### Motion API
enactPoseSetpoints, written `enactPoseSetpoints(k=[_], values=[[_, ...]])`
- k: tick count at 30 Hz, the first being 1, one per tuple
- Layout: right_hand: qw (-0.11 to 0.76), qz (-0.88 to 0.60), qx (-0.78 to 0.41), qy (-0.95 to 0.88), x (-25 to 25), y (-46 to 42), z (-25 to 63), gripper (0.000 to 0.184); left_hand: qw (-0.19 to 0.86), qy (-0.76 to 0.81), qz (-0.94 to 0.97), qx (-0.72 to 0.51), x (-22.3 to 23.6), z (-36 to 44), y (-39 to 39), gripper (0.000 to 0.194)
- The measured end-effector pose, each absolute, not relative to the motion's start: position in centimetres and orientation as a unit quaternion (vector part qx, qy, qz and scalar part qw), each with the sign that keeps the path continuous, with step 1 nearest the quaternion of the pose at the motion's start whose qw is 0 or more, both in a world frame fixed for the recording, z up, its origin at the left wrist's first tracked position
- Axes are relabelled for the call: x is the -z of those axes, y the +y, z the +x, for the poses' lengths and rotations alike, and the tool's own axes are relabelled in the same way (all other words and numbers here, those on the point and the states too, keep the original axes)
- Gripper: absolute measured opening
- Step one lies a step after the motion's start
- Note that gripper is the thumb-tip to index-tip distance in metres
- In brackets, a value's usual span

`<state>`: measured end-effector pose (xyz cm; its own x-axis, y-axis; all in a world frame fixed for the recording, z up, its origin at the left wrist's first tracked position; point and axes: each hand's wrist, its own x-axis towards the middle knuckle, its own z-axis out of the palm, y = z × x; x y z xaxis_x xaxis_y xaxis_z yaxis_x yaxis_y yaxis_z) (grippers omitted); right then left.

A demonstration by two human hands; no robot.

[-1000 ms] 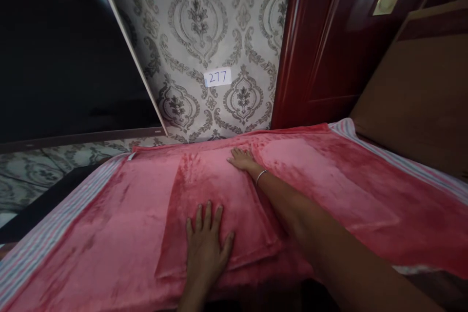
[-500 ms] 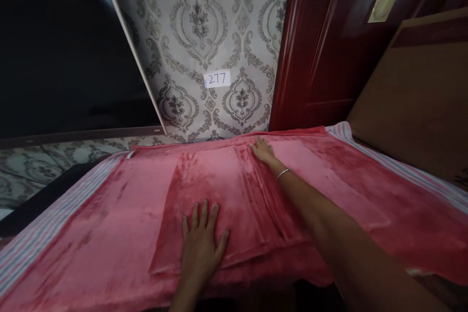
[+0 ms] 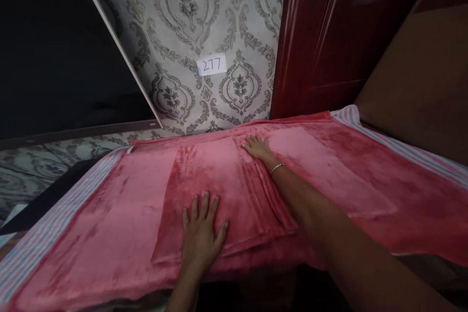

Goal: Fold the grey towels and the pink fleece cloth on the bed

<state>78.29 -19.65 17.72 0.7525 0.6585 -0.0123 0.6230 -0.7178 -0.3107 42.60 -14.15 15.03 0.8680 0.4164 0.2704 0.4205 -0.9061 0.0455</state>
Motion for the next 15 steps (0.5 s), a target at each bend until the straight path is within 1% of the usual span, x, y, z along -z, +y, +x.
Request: enactPoseSetpoints(k=[5,8,10,12,15], values=[[0.169,-0.91,-0.104,-0.364,-20.4,-20.5,76.5,0.066,0.004,-0.221,-0.967,0.123,-15.9,42.9,-14.7,0.06],[0.178,-0.895,-0.102,-0.396,-21.3,-21.4,72.4,0.065,-0.003,-0.227,-0.967,0.114,-16.1,43.0,-14.9,0.061],[0.187,-0.876,-0.083,-0.437,-20.9,-22.8,68.2,0.069,-0.007,-0.228,-0.967,0.115,-16.1,43.0,-15.0,0.061],[0.201,-0.828,-0.053,-0.52,-19.6,-25.0,63.8,0.077,-0.01,-0.227,-0.966,0.122,-16.1,43.0,-14.9,0.061],[0.163,-0.791,-0.072,-0.586,-17.0,-28.1,58.8,0.082,-0.013,-0.224,-0.966,0.126,-16.0,42.9,-14.8,0.061]])
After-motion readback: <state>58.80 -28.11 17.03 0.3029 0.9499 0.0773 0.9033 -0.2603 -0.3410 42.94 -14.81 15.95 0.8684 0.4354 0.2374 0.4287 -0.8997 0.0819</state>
